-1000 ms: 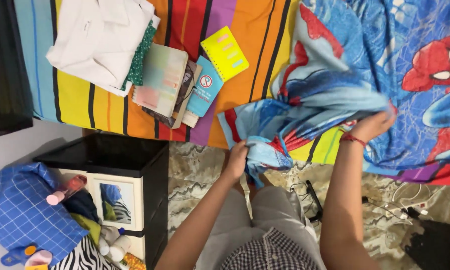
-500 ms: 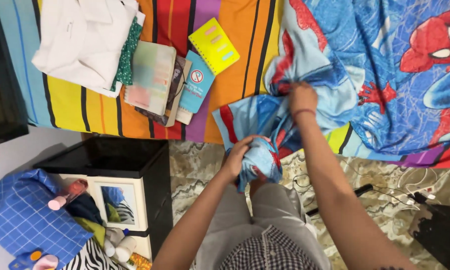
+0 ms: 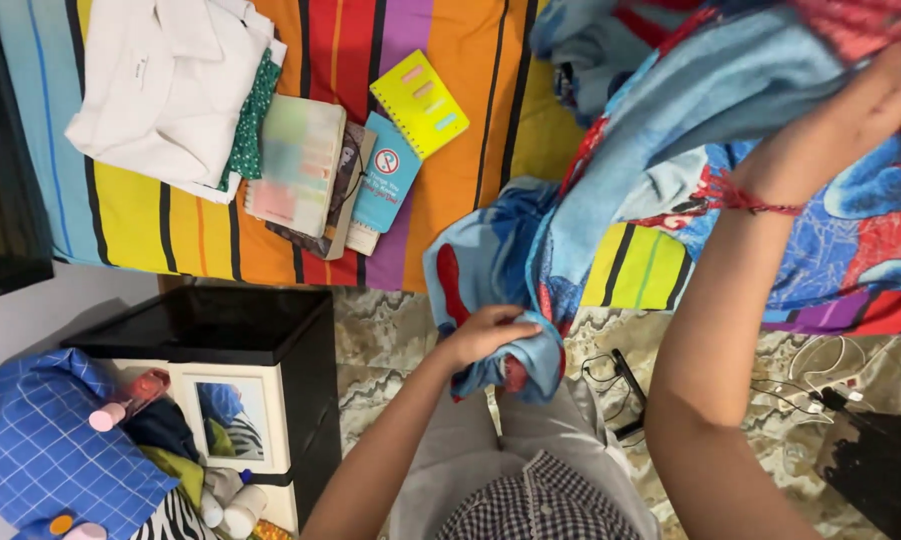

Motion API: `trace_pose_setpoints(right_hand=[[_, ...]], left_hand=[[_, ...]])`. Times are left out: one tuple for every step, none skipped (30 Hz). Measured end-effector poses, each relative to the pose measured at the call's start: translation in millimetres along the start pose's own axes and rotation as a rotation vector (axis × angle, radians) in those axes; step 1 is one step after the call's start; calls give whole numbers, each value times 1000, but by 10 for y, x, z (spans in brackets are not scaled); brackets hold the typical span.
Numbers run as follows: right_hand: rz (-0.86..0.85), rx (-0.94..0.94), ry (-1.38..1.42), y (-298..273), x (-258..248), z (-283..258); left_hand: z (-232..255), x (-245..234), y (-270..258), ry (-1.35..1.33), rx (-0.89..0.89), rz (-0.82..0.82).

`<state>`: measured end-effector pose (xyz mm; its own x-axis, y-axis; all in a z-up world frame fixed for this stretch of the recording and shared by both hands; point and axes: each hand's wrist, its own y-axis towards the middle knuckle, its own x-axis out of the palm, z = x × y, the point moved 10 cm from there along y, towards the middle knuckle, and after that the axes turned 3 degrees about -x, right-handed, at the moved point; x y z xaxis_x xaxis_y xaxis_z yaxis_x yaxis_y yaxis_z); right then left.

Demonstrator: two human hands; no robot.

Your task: The person inserts a white pillow into a blue checkered pillowcase, adjusts it, and places it on the bed. Then the person unfolds a Spider-Man themed blanket and spreads it over the bed.

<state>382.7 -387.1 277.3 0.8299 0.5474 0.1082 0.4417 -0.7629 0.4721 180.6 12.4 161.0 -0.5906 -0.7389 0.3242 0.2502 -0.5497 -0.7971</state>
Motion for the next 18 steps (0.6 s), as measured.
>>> trace_pose_setpoints(right_hand=[[1, -3, 1, -109, -93, 28], [-37, 106, -98, -243, -151, 181], [-77, 215, -197, -393, -218, 338], [-79, 218, -198, -713, -607, 781], [-67, 212, -355, -903, -938, 1190], [-55, 205, -513, -929, -1142, 1598], [-56, 206, -515, -1299, -1479, 1870], [-104, 326, -500, -1636, -1698, 2300], [-151, 445, -484, -2068, -1790, 2770], [-150, 445, -479, -2218, -1801, 2618], [-164, 481, -597, -2381, -1843, 2497], [-177, 518, -721, -2554, -1944, 2345], [-175, 520, -723, -2596, -1669, 1992], [-275, 395, -737, -2594, -1307, 1548], [-375, 270, -749, -2611, -937, 1104], [-368, 269, -753, -2607, -808, 852], [-500, 396, -794, -2697, -626, 742], [-635, 522, -826, -2817, -426, 628]], left_hand=[[12, 17, -19, 2, 3, 0], [-29, -24, -40, -12, -43, 49], [-73, -68, -61, -27, -88, 99], [-116, -72, -54, -29, -91, 99], [-104, -120, -49, -64, -32, 140], [-92, -165, -42, -98, 26, 180], [-154, -88, -35, -100, 25, 180], [-155, -106, -43, -133, 78, 251], [-153, -122, -60, -166, 133, 321], [-235, -114, -7, -163, 135, 324], [-285, -59, 60, -98, 155, 283], [-357, 28, 115, -34, 171, 237], [-261, 99, 104, -32, 168, 235], [-160, 253, 95, 22, 174, 176], [-63, 411, 81, 75, 179, 117], [-77, 445, 117, 80, 180, 110], [-88, 523, 149, 148, 183, 69], [-95, 582, 181, 216, 188, 33]])
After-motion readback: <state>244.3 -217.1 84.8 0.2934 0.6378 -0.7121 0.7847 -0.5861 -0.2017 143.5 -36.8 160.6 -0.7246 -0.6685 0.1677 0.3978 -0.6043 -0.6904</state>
